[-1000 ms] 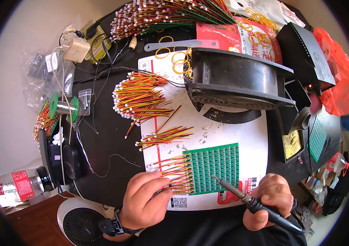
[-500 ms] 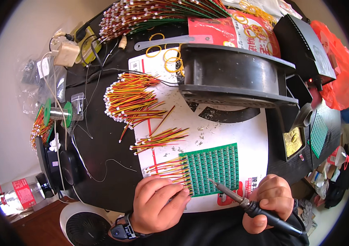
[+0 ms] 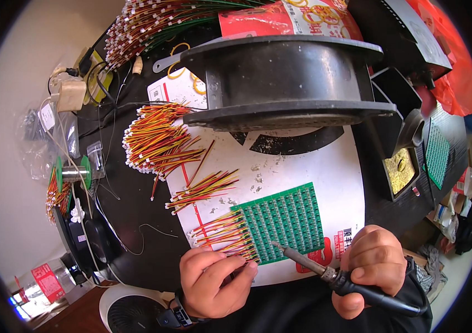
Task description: Soldering various red and yellow wires onto a green printed circuit board (PCB) array using a soldering iron.
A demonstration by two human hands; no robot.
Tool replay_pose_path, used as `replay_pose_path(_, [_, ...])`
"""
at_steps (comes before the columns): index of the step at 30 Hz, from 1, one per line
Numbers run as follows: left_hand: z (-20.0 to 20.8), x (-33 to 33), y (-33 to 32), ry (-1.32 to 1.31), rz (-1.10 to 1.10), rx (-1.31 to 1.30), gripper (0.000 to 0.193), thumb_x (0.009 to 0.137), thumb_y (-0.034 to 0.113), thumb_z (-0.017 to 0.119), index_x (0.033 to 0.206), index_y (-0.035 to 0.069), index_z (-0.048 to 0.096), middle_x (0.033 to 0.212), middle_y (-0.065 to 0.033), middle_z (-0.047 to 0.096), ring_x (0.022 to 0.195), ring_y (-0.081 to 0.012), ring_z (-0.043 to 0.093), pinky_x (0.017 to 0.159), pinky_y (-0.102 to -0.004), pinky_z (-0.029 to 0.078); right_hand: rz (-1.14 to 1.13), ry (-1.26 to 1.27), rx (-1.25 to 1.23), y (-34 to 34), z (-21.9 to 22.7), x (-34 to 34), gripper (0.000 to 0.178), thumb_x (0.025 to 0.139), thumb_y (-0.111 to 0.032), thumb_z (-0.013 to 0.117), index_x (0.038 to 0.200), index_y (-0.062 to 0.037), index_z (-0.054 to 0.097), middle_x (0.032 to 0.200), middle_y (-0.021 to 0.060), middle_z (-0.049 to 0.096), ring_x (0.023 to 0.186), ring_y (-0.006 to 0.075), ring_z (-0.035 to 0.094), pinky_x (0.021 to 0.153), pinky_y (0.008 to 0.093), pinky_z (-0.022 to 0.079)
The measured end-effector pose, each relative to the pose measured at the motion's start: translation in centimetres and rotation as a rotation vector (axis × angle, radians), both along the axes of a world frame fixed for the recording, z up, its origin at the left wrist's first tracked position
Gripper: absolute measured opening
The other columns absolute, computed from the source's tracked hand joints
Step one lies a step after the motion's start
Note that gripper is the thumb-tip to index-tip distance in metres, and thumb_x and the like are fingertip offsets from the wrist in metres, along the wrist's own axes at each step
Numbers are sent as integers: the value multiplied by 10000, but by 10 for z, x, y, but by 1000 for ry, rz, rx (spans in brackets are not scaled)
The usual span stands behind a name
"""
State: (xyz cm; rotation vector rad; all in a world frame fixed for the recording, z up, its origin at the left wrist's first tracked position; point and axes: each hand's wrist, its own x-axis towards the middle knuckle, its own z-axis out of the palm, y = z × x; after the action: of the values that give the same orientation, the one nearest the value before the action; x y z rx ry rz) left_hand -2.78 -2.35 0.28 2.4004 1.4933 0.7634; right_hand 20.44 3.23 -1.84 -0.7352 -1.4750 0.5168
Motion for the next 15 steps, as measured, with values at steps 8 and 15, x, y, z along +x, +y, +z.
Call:
replay_pose_path(8, [1,-1,1,1,1,-30,291,624,51,818,900,130,771,920,-36,637,860,-258,531,713,-403,463,-32,-18,-7,-1,1,-2,342,814,-368,728,816,-71,558,597,-2,483,481,122,463,405,243,305])
replay_pose_path(15, [0,1,2,-33,48,-24,264,617,30,811,866,94,750,898,-48,622,835,-265,535,702,-402,459,8,-58,-42,-1,6,1,339,823,-367,730,836,-77,554,602,-7,492,490,125,485,412,250,343])
